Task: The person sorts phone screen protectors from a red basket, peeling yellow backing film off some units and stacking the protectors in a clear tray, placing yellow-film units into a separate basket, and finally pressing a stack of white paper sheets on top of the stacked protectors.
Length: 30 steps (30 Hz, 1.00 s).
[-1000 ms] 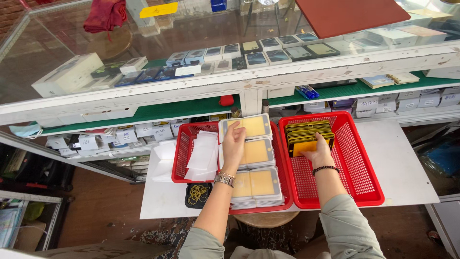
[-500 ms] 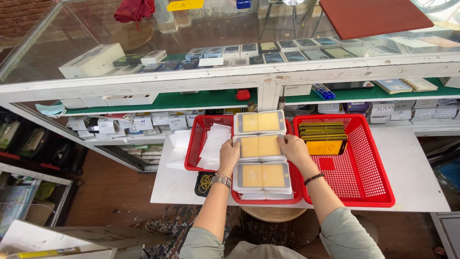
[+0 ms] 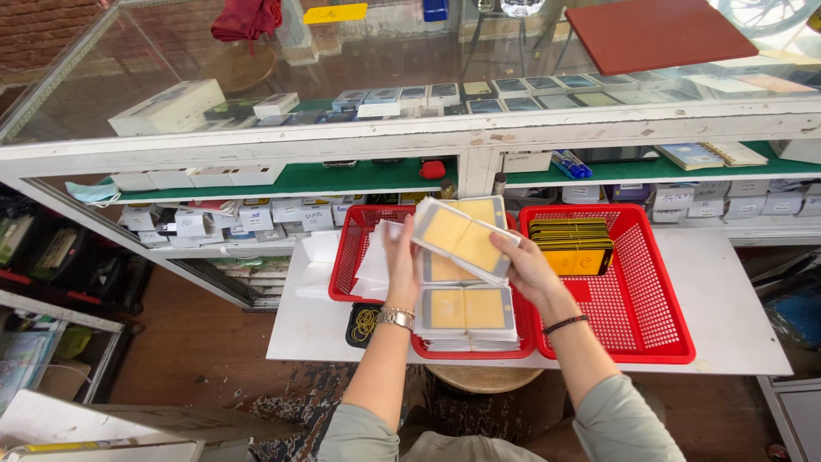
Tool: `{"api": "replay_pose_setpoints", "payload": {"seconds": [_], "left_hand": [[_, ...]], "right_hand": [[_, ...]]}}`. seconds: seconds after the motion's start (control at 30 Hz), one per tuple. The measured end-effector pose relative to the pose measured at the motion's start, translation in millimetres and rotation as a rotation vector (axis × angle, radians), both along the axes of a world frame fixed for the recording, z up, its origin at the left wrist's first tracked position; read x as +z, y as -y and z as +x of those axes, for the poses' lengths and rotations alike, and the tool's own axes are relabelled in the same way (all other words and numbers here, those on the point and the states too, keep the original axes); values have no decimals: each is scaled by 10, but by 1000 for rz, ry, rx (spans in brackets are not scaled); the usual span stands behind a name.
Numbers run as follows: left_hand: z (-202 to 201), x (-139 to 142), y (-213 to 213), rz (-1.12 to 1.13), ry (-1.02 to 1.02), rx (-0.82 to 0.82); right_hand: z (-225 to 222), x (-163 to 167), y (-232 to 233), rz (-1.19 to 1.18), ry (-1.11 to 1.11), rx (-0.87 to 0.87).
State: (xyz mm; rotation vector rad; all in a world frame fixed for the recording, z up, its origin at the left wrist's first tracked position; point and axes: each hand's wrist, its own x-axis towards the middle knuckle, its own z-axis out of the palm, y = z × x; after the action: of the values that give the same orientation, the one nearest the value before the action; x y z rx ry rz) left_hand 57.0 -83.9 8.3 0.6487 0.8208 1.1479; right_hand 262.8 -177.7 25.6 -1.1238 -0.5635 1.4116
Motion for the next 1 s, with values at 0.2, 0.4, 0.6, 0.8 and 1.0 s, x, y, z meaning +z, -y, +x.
{"api": "replay_pose_setpoints", "payload": {"seconds": [0.2, 0.4, 0.6, 0.8, 1.0], "left_hand": [[186, -88, 108, -99, 425, -456], [140, -39, 2, -233, 189, -601], [248, -135, -50, -287, -55, -579], [301, -290, -229, -384, 240, -358], [407, -336, -272, -347, 475, -105]], "right_hand": [[-443, 428, 97, 252, 918, -23], [-370, 788, 75, 753, 1496, 187], [-438, 570, 35, 520, 1337, 363], [-397, 564, 121, 236, 1137, 309], [-199, 545, 263, 260, 1214, 416]]}}
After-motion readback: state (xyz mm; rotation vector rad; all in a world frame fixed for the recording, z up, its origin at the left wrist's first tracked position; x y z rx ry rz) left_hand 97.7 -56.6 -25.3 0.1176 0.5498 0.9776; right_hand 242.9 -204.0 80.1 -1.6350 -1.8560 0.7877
